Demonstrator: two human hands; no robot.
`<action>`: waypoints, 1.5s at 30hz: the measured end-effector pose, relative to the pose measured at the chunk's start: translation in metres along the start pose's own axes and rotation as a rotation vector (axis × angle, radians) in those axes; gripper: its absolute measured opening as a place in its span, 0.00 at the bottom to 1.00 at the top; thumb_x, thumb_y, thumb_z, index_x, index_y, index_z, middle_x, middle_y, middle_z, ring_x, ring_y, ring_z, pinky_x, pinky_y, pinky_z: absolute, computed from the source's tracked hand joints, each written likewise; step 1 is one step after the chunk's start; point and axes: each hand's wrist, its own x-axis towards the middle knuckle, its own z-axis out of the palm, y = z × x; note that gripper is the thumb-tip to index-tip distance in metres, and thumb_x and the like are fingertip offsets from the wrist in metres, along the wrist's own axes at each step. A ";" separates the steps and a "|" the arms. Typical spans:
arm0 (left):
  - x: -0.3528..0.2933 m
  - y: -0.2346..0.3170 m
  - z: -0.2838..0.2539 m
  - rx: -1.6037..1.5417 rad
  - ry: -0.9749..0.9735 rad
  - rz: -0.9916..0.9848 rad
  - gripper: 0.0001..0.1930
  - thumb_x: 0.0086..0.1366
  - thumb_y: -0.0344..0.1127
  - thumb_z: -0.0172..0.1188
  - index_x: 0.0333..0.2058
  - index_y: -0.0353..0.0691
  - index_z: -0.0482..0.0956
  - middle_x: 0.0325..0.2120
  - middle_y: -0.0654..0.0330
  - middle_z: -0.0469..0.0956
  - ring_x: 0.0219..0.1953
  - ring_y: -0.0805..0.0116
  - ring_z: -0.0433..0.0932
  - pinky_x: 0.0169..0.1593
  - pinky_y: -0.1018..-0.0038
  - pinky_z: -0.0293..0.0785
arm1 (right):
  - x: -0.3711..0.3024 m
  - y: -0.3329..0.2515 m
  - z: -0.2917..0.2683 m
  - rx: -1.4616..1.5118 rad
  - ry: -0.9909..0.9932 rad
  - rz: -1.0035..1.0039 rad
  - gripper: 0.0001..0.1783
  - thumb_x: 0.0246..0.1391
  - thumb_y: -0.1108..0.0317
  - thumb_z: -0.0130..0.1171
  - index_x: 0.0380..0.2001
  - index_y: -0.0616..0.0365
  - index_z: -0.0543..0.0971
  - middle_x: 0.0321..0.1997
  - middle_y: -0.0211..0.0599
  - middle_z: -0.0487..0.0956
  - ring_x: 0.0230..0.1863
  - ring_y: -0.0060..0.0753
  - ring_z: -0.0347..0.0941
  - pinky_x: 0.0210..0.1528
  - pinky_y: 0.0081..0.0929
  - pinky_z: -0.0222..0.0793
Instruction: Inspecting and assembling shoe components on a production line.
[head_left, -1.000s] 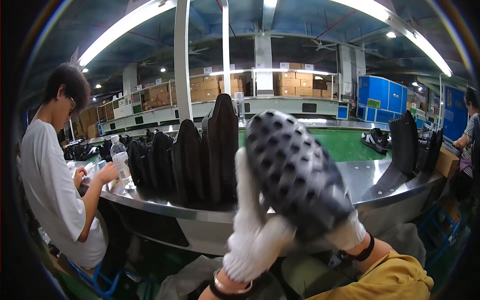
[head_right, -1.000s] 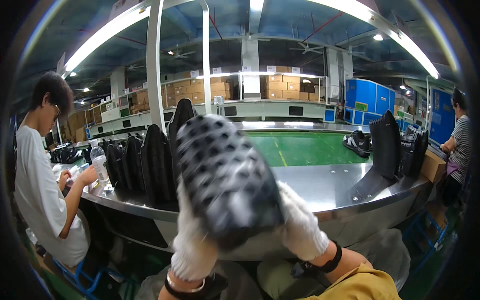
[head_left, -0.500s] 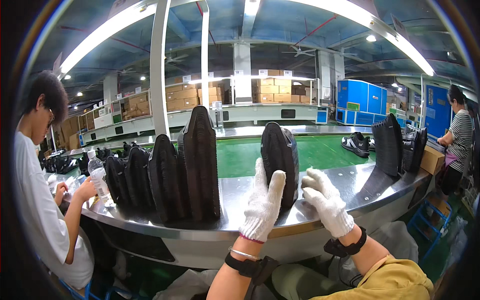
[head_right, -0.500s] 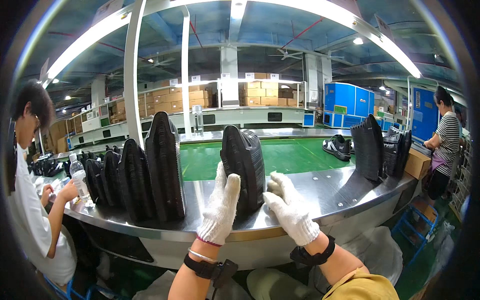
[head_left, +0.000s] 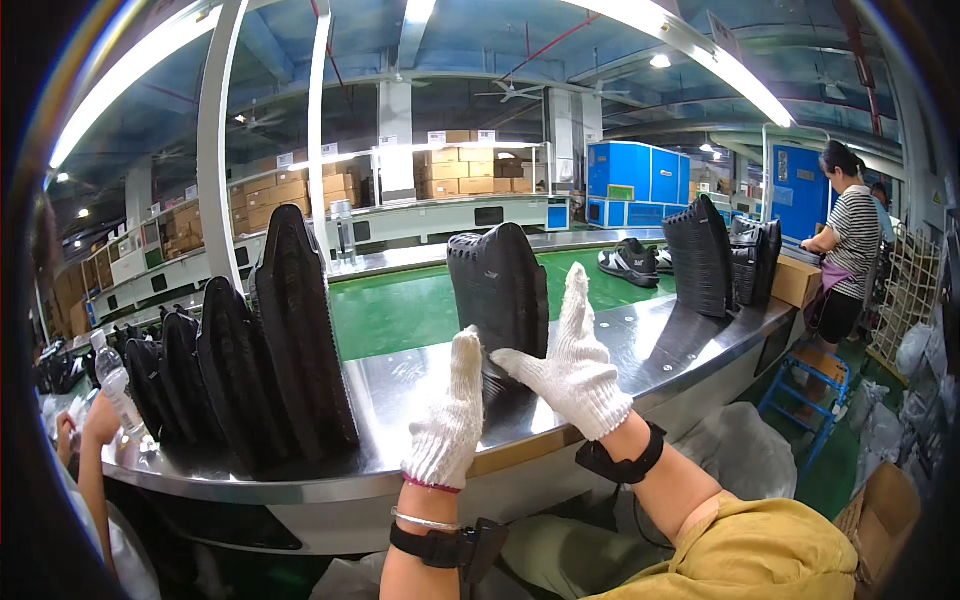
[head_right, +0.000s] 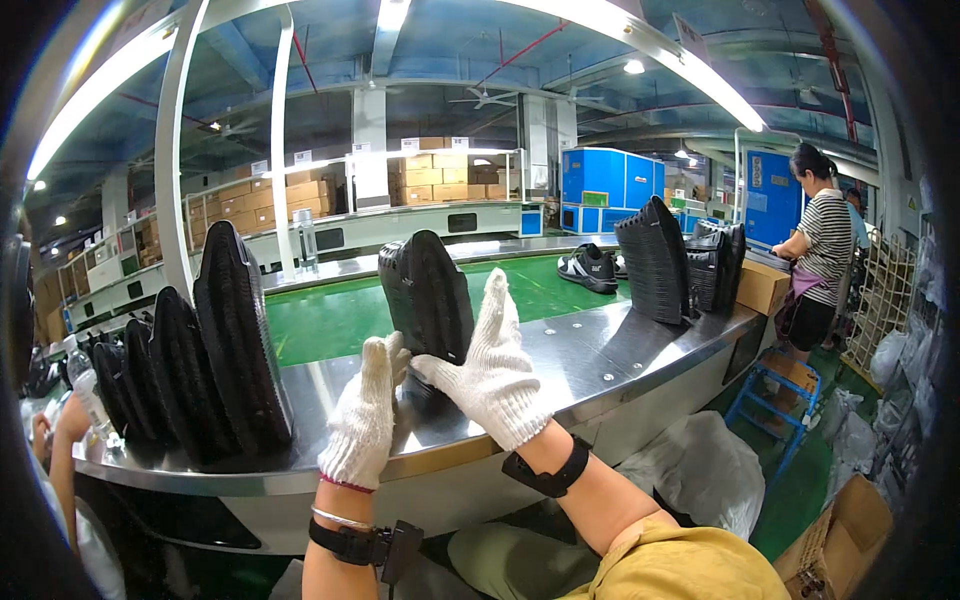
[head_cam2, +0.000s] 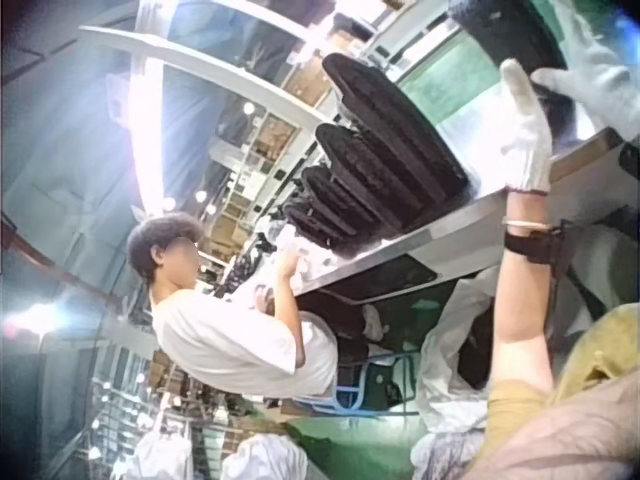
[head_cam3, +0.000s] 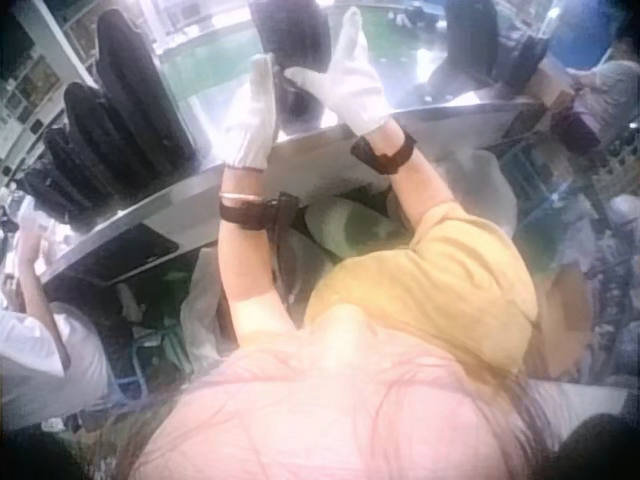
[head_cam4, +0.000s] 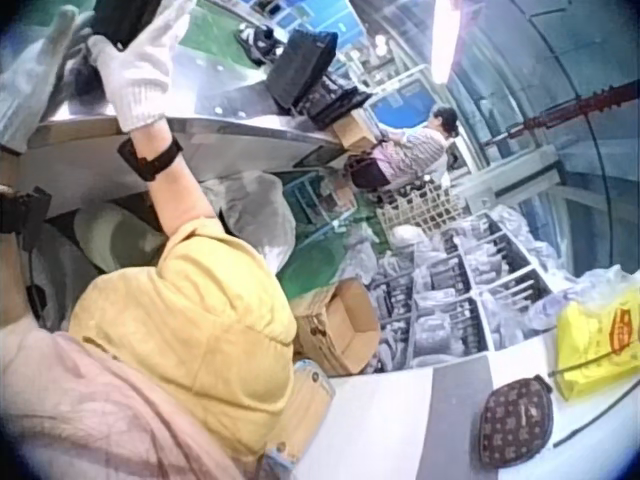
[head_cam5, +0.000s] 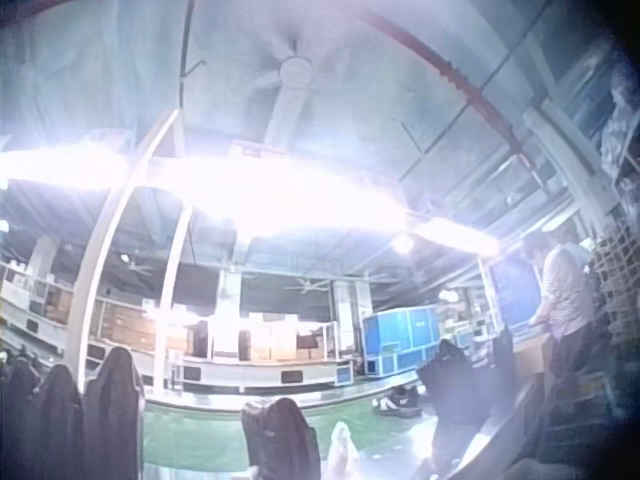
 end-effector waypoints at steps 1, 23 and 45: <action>0.000 -0.004 0.001 0.081 -0.035 -0.019 0.24 0.74 0.34 0.51 0.67 0.48 0.65 0.50 0.49 0.81 0.43 0.49 0.82 0.44 0.62 0.79 | 0.001 -0.003 -0.001 0.001 -0.008 0.020 0.74 0.42 0.47 0.75 0.73 0.63 0.32 0.75 0.67 0.47 0.75 0.63 0.49 0.74 0.43 0.52; 0.018 0.071 -0.029 -0.049 -0.333 -0.510 0.33 0.72 0.62 0.46 0.58 0.40 0.76 0.53 0.45 0.78 0.55 0.50 0.77 0.58 0.63 0.70 | 0.018 0.080 -0.045 0.025 0.026 0.112 0.63 0.37 0.67 0.74 0.74 0.55 0.46 0.46 0.52 0.81 0.47 0.47 0.80 0.54 0.36 0.74; 0.013 0.073 -0.029 0.052 -0.278 -0.430 0.37 0.69 0.62 0.53 0.62 0.34 0.71 0.59 0.45 0.74 0.62 0.49 0.72 0.65 0.65 0.66 | 0.029 0.235 -0.145 -0.467 0.333 0.411 0.64 0.41 0.56 0.75 0.74 0.50 0.45 0.66 0.64 0.67 0.63 0.64 0.68 0.65 0.46 0.65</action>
